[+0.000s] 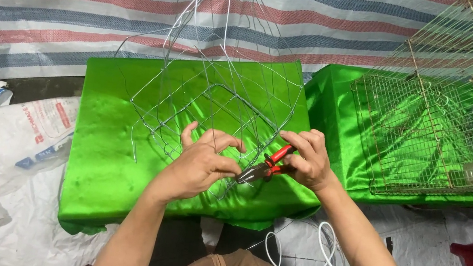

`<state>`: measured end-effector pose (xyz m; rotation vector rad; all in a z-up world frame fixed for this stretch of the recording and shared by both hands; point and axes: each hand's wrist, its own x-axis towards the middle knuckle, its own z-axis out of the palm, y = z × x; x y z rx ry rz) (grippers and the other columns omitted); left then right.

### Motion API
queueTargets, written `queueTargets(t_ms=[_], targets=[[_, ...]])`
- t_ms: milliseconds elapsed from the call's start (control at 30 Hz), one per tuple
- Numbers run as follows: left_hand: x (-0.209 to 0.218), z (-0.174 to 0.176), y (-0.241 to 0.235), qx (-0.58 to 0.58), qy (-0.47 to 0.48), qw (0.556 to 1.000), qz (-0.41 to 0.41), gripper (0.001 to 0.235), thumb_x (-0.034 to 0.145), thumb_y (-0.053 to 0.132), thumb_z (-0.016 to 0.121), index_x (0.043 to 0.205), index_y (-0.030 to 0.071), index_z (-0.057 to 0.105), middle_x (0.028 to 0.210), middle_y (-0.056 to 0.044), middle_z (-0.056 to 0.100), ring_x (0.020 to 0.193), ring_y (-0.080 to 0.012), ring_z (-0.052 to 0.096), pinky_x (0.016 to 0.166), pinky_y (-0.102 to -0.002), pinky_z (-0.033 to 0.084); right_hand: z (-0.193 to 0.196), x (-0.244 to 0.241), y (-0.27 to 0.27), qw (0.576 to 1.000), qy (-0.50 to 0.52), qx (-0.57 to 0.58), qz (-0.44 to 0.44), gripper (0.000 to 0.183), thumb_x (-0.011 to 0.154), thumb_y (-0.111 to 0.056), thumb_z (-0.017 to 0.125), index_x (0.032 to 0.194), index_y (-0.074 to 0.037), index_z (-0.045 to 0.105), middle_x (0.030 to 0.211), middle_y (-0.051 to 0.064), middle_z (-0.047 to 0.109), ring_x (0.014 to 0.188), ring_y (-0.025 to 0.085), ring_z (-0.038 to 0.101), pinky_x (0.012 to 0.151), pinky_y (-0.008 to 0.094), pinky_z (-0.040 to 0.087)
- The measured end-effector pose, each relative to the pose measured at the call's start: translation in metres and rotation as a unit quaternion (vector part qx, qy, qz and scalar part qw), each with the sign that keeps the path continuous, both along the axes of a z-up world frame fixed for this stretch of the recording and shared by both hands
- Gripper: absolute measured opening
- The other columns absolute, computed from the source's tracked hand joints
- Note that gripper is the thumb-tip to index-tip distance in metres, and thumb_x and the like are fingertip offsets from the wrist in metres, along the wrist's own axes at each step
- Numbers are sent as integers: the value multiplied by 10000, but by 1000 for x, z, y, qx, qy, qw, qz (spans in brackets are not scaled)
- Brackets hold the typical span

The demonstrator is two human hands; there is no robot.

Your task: Assembling a wire frame or cage by bending wire mesh and securing connections using pliers.

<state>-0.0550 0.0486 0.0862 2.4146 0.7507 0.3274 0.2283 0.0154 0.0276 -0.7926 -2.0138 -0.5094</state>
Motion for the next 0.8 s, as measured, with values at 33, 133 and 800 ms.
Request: queueTargets(t_ms=[33, 133, 800], targets=[[0, 0, 0, 0, 0, 1000, 0, 234, 973, 425, 549, 919, 357, 766, 1350, 25, 631, 1332, -251, 459, 1078, -800, 58, -4, 3, 2, 1000, 0, 0, 0, 89, 1042, -196, 536, 1095, -206, 466, 1207, 141, 732, 858, 299, 571, 743, 478, 460], [1, 0, -1, 9, 0, 1000, -1, 223, 972, 419, 559, 922, 358, 768, 1351, 22, 627, 1329, -256, 460, 1070, -809, 64, -9, 7, 7, 1000, -18, -4, -7, 263, 1069, -321, 431, 1234, -198, 595, 1109, 133, 726, 768, 301, 554, 695, 466, 466], [5, -15, -9, -8, 11, 1000, 26, 246, 992, 419, 538, 950, 357, 772, 1333, 21, 643, 1331, -246, 451, 1087, -780, 56, -18, 9, 6, 998, -46, 32, -13, 239, 1059, -232, 455, 970, -96, 631, 847, 130, 610, 574, 271, 470, 525, 404, 449]])
